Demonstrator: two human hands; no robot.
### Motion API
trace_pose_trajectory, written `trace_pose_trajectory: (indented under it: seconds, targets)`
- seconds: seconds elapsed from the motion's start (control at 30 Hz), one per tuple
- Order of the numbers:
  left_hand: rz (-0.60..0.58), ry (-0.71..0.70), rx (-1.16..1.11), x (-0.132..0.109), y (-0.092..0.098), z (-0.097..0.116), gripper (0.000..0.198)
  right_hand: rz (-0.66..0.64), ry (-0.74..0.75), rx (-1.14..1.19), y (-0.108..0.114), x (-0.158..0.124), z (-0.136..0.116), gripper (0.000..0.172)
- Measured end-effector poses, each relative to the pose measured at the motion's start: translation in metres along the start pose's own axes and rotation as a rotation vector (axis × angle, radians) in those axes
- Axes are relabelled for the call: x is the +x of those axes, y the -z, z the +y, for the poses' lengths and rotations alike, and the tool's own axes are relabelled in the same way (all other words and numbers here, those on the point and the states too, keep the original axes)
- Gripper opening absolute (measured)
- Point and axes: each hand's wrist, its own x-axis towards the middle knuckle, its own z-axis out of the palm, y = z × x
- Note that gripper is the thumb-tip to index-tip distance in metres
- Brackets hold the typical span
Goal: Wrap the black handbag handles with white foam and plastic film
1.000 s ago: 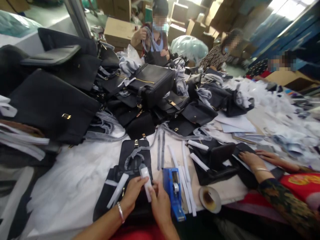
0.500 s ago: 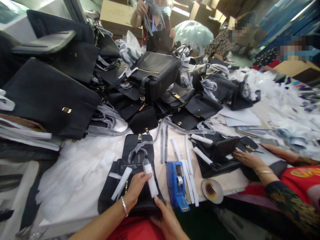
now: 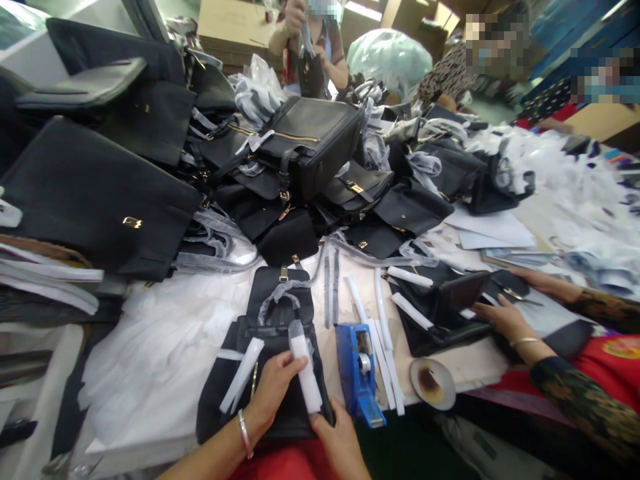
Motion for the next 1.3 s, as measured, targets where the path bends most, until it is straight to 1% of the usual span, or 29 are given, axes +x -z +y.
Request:
trace_pose_trajectory:
  seconds: [0.1, 0.2, 0.27, 0.37, 0.47, 0.53, 0.57, 0.6, 0.7, 0.73, 0.77, 0.83, 0.93, 1.03, 1.1, 1.17, 1.3]
  targets:
    - [-0.017, -0.015, -0.017, -0.001, 0.000, 0.002, 0.033, -0.018, 0.054, 0.019, 0.002, 0.000, 0.000, 0.040]
    - [-0.046, -0.039, -0.035, 0.002, -0.001, 0.001, 0.035, -0.009, 0.085, 0.077, 0.007, 0.008, 0.008, 0.052]
    - [-0.048, -0.037, -0.025, 0.005, -0.001, -0.006, 0.036, 0.010, 0.090, 0.118, 0.010, 0.016, 0.020, 0.063]
    - [-0.054, -0.007, -0.008, 0.008, -0.001, -0.024, 0.036, 0.019, 0.102, 0.142, 0.014, 0.024, 0.041, 0.077]
    - [-0.081, 0.022, -0.019, 0.006, -0.001, -0.040, 0.037, 0.049, 0.054, 0.205, 0.015, 0.024, 0.056, 0.081]
    - [-0.096, 0.035, -0.028, 0.004, -0.002, -0.045, 0.036, 0.055, -0.036, 0.318, 0.016, 0.022, 0.058, 0.081]
    - [-0.104, 0.040, -0.033, 0.003, -0.002, -0.046, 0.036, 0.028, -0.099, 0.392, 0.017, 0.021, 0.057, 0.080]
    - [-0.113, 0.046, -0.037, 0.003, -0.002, -0.047, 0.035, -0.028, -0.174, 0.469, 0.018, 0.020, 0.055, 0.077]
    - [-0.135, 0.058, -0.048, 0.002, -0.002, -0.049, 0.034, -0.289, -0.386, 0.656, 0.022, 0.019, 0.047, 0.063]
    - [-0.139, 0.059, -0.051, 0.001, -0.002, -0.050, 0.034, -0.365, -0.423, 0.692, 0.022, 0.018, 0.044, 0.059]
    - [-0.141, 0.059, -0.053, 0.001, -0.002, -0.050, 0.034, -0.414, -0.439, 0.714, 0.023, 0.017, 0.041, 0.057]
    - [-0.145, 0.043, -0.053, -0.002, -0.002, -0.048, 0.035, -0.435, -0.419, 0.729, 0.022, 0.014, 0.037, 0.056]
    - [-0.154, -0.045, -0.012, -0.009, -0.002, -0.037, 0.033, -0.402, -0.330, 0.713, 0.017, 0.009, 0.034, 0.060]
    - [-0.155, -0.181, 0.122, -0.013, -0.001, -0.022, 0.028, -0.383, -0.222, 0.676, 0.012, 0.011, 0.034, 0.066]
    - [-0.161, -0.235, 0.207, -0.011, 0.000, -0.018, 0.025, -0.345, -0.174, 0.626, 0.008, 0.018, 0.035, 0.068]
    - [-0.171, -0.238, 0.241, -0.004, 0.002, -0.022, 0.022, -0.299, -0.155, 0.572, 0.003, 0.028, 0.038, 0.071]
    - [-0.180, -0.202, 0.224, 0.011, 0.008, -0.044, 0.020, -0.251, -0.114, 0.514, -0.005, 0.042, 0.047, 0.079]
